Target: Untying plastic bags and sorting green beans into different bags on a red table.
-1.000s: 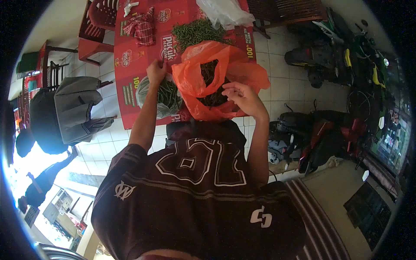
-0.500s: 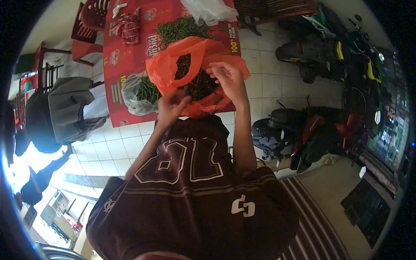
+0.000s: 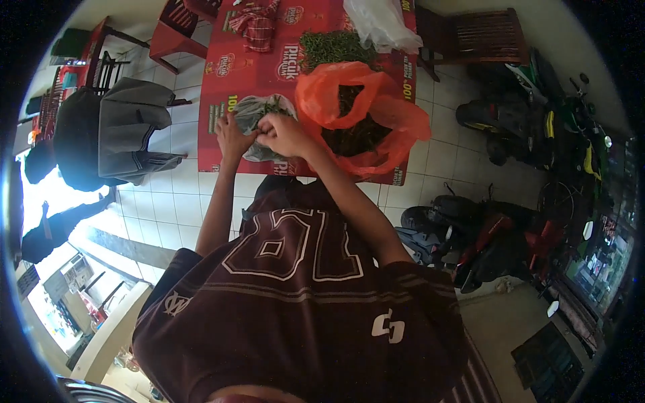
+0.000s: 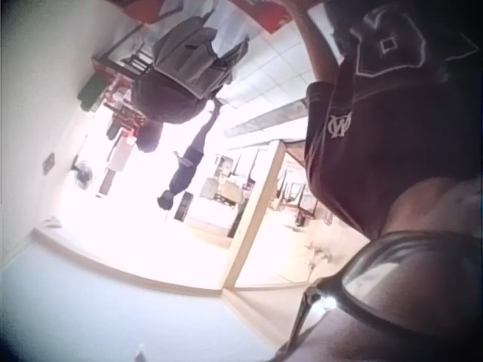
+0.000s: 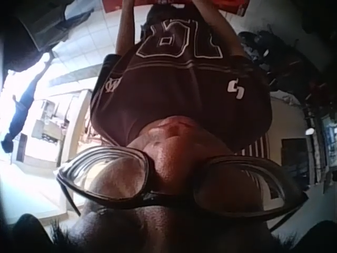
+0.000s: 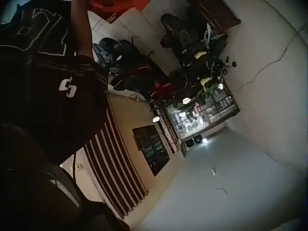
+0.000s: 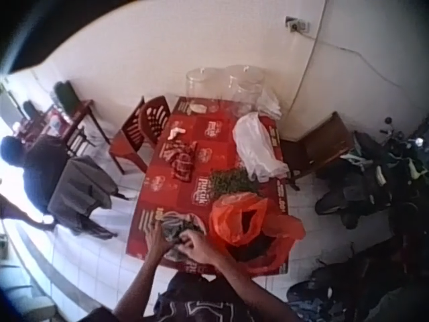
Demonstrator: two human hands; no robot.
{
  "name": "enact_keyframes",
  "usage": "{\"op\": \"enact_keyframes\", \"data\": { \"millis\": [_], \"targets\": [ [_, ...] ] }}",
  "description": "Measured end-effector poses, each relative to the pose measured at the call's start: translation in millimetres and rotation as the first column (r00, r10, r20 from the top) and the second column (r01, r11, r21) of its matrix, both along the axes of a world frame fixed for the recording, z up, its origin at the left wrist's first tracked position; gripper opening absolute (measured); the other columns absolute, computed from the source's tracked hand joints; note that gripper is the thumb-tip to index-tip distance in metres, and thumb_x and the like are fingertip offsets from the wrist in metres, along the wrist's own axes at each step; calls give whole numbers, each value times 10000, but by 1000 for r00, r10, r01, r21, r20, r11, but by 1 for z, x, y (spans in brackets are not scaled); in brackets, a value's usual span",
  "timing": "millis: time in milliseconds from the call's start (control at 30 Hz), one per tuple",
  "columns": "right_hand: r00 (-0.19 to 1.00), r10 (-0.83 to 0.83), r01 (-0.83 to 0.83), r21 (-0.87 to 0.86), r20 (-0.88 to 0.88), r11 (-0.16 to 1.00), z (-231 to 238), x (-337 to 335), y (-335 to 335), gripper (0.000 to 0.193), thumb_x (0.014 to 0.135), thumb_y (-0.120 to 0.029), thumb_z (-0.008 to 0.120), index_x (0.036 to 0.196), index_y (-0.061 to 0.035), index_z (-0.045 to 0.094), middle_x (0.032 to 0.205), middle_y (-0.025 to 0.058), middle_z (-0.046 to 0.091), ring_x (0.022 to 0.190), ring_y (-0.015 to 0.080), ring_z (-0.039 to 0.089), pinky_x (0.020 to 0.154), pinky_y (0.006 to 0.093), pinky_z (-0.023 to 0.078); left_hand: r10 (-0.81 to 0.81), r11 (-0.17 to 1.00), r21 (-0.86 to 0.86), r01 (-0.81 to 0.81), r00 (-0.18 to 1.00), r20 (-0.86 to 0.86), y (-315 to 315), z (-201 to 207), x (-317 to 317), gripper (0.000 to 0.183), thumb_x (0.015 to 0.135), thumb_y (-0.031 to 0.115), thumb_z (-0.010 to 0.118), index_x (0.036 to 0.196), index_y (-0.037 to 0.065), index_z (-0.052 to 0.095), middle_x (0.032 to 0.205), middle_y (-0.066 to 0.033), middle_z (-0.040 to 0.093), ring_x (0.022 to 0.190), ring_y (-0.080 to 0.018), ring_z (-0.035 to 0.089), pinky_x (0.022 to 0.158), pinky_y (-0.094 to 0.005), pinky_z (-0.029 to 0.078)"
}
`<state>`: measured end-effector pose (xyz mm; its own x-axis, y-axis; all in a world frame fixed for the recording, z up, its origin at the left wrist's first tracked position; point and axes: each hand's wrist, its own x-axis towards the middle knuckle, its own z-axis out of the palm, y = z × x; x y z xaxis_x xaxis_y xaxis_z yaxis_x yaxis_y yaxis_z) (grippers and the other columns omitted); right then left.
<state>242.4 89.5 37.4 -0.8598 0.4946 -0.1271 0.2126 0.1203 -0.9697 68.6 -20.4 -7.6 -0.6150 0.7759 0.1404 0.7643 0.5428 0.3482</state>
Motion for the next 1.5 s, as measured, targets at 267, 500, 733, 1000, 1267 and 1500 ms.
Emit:
{"op": "enact_keyframes", "data": {
  "millis": [267, 500, 733, 1000, 1267, 1500],
  "targets": [
    [642, -325, -108, 501, 694, 858, -79, -78, -4, 1043, 654, -626, 855, 1385, 5, 462, 1300, 223, 527, 1255, 408, 518, 991, 498, 496, -67, 969, -203, 137, 945, 320, 1, -31, -54, 564, 688, 234, 845, 1192, 103, 629, 1193, -188, 592, 1093, -407, 629, 874, -509, 557],
    [691, -398, -70, 604, 603, 794, -93, -76, -9, 847, 726, -435, 844, 1341, 16, 474, 1286, 240, 527, 1201, 402, 560, 954, 495, 523, -178, 977, -43, 210, 905, 387, 18, -44, -84, 250, 901, 255, 640, 1069, 71, 622, 954, -220, 700, 935, -445, 683, 793, -548, 535],
    [689, -507, -139, 782, 517, 608, -95, -90, -37, 693, 761, -280, 814, 1288, 16, 476, 1271, 219, 562, 1163, 386, 591, 934, 463, 537, -45, 994, -72, 83, 904, 424, 35, -43, -99, 274, 967, 292, 579, 1052, 32, 586, 967, -248, 712, 935, -463, 684, 787, -581, 513],
    [771, -406, -11, 649, 490, 761, -100, -81, -13, 606, 798, -235, 760, 1257, 23, 461, 1197, 223, 615, 1099, 418, 616, 896, 523, 541, -67, 992, -72, 105, 911, 407, 36, -44, -103, 270, 977, 300, 568, 1062, 44, 580, 983, -221, 718, 948, -451, 682, 788, -568, 516],
    [817, -547, 321, 643, 183, 695, -92, -51, 3, 619, 820, -229, 751, 1259, 40, 407, 1075, 299, 619, 987, 488, 626, 798, 559, 492, -26, 998, -36, 46, 897, 441, 31, -38, -99, 287, 981, 313, 572, 1088, 47, 582, 983, -225, 716, 958, -458, 677, 800, -576, 510],
    [829, -556, 555, 199, -56, 808, -59, -55, 27, 475, 865, -187, 673, 1238, 22, 467, 990, 198, 648, 937, 395, 657, 810, 491, 507, 24, 998, -63, 4, 899, 436, 30, -56, -105, 325, 970, 348, 572, 1098, 51, 608, 972, -246, 719, 947, -471, 682, 818, -578, 511]
  ]
}}
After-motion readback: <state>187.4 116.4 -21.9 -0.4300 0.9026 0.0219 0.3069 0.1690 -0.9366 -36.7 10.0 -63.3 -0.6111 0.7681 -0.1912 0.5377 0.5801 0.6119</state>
